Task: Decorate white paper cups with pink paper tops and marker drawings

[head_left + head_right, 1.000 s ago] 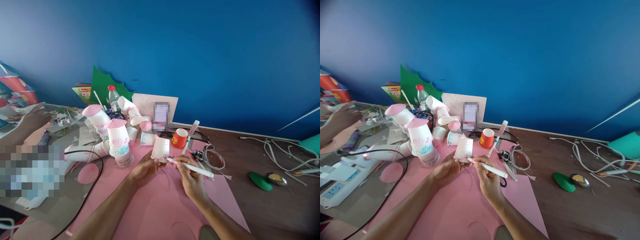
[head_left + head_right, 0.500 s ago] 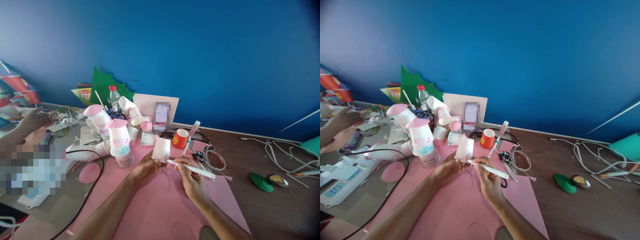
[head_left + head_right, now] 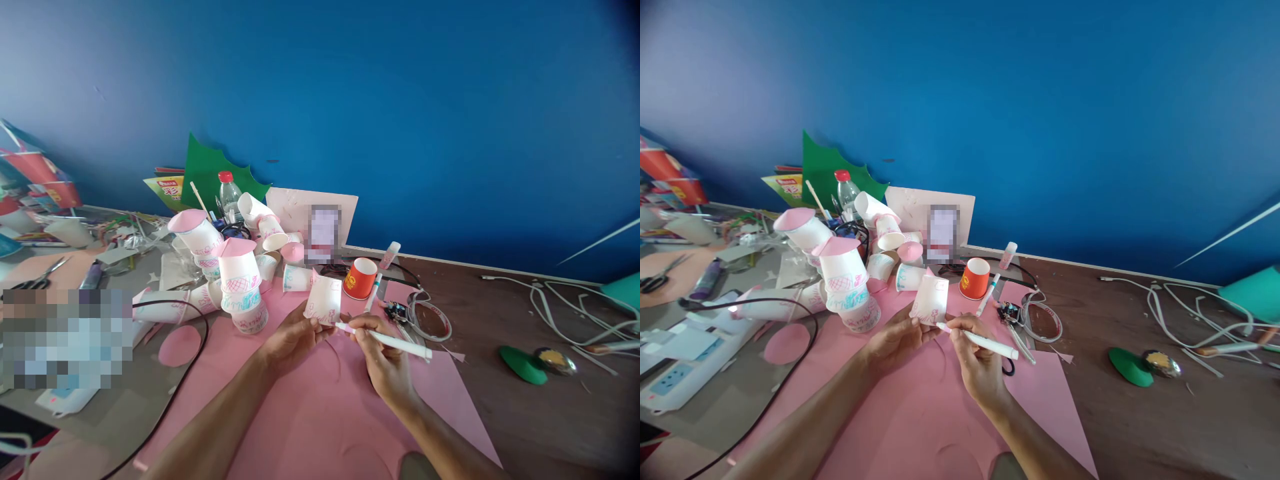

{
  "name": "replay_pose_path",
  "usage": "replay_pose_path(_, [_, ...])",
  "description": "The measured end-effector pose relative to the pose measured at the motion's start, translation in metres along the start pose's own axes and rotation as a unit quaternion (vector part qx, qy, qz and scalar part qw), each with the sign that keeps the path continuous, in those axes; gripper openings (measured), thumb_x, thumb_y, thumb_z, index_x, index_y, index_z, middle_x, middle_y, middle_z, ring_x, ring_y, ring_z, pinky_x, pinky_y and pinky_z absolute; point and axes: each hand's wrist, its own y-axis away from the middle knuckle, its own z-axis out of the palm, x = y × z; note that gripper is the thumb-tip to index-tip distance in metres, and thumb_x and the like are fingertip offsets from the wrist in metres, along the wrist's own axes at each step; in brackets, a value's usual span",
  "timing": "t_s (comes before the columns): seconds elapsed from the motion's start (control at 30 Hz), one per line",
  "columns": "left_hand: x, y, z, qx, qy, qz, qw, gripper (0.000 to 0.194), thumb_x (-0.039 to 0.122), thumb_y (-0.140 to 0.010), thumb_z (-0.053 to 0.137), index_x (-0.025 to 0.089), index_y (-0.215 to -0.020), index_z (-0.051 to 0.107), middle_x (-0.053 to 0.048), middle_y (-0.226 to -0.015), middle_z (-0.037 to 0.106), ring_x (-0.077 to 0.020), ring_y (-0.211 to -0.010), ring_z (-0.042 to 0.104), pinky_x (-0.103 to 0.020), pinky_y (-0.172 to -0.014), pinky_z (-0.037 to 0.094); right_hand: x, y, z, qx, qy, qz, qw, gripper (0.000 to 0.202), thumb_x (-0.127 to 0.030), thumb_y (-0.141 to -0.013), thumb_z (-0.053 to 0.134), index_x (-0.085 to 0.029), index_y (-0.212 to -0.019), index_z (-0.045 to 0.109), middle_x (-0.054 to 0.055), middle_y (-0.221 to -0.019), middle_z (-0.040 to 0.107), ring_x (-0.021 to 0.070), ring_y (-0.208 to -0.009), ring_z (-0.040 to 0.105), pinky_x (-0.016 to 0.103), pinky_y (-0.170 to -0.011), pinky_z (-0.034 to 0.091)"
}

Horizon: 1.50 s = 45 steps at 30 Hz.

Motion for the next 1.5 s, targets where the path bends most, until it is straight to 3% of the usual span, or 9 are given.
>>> replay_pose_path(0.17, [-0.002, 0.000, -0.001, 0.004, 0.004, 0.001, 1.000, 0.047, 0.029, -0.080, 0.070, 0.018, -0.124, 0.057, -0.014, -0.116, 0.067, -0.0284, -0.113, 0.059, -0.043, -0.100, 0.040, 0.000, 0.000, 0.000, -0.012, -0.008, 0.012, 1.000, 0.017, -0.038, -0.090, 0.058, -0.024, -0.088, 0.067, 0.002, -0.079, 0.066, 0.0171, -0.069, 0.061, 0.028, -0.064, 0.051])
replay_pose_path(0.4, [-0.001, 0.000, 0.000, 0.008, 0.008, -0.001, 1.000, 0.050, 0.029, -0.079, 0.072, 0.018, -0.126, 0.056, -0.014, -0.115, 0.068, -0.0291, -0.112, 0.060, -0.045, -0.100, 0.039, -0.001, -0.001, 0.000, -0.005, 0.016, 0.009, 1.000, 0.017, -0.037, -0.089, 0.058, -0.023, -0.082, 0.066, 0.000, -0.072, 0.062, 0.0144, -0.058, 0.054, 0.026, -0.054, 0.045])
replay_pose_path(0.67, [0.001, 0.000, 0.000, 0.005, 0.018, 0.006, 1.000, 0.040, 0.023, -0.081, 0.069, 0.018, -0.120, 0.060, -0.011, -0.110, 0.068, -0.0256, -0.108, 0.060, -0.042, -0.099, 0.041, 0.017, 0.005, -0.004, 0.025, -0.058, 0.072, 0.995, 0.018, -0.039, -0.088, 0.060, -0.022, -0.088, 0.067, 0.003, -0.078, 0.063, 0.0159, -0.068, 0.058, 0.028, -0.064, 0.048])
replay_pose_path(0.97, [-0.001, 0.001, -0.001, 0.024, 0.024, 0.001, 0.999, 0.041, 0.024, -0.079, 0.071, 0.019, -0.119, 0.061, -0.010, -0.107, 0.067, -0.0232, -0.101, 0.061, -0.041, -0.097, 0.042, 0.006, 0.001, 0.000, 0.012, -0.019, 0.046, 0.999, 0.021, -0.041, -0.087, 0.060, -0.023, -0.081, 0.067, 0.001, -0.070, 0.061, 0.0146, -0.058, 0.053, 0.027, -0.054, 0.045])
replay_pose_path(1.17, [-0.001, -0.001, -0.001, 0.013, 0.021, 0.011, 1.000, 0.035, 0.025, -0.080, 0.071, 0.017, -0.113, 0.064, -0.010, -0.107, 0.068, -0.0248, -0.105, 0.061, -0.041, -0.098, 0.042, 0.013, 0.001, 0.000, 0.049, -0.033, 0.063, 0.996, 0.022, -0.044, -0.086, 0.061, -0.023, -0.088, 0.066, 0.001, -0.071, 0.061, 0.0168, -0.066, 0.058, 0.029, -0.062, 0.050])
replay_pose_path(1.37, [0.000, 0.000, -0.002, 0.018, 0.019, 0.000, 1.000, 0.042, 0.025, -0.080, 0.071, 0.018, -0.119, 0.060, -0.011, -0.108, 0.067, -0.0252, -0.105, 0.061, -0.042, -0.098, 0.041, 0.015, 0.006, -0.002, 0.012, -0.046, 0.066, 0.997, 0.019, -0.040, -0.088, 0.060, -0.023, -0.085, 0.068, 0.001, -0.072, 0.060, 0.0159, -0.065, 0.056, 0.028, -0.060, 0.046])
replay_pose_path(1.5, [-0.001, 0.000, -0.004, 0.021, 0.029, 0.007, 0.999, 0.042, 0.024, -0.080, 0.070, 0.018, -0.120, 0.060, -0.011, -0.109, 0.067, -0.0253, -0.105, 0.061, -0.042, -0.098, 0.041, 0.019, 0.004, -0.003, 0.048, -0.092, 0.081, 0.991, 0.014, -0.038, -0.086, 0.063, -0.025, -0.087, 0.068, 0.001, -0.075, 0.061, 0.0166, -0.068, 0.057, 0.030, -0.065, 0.048])
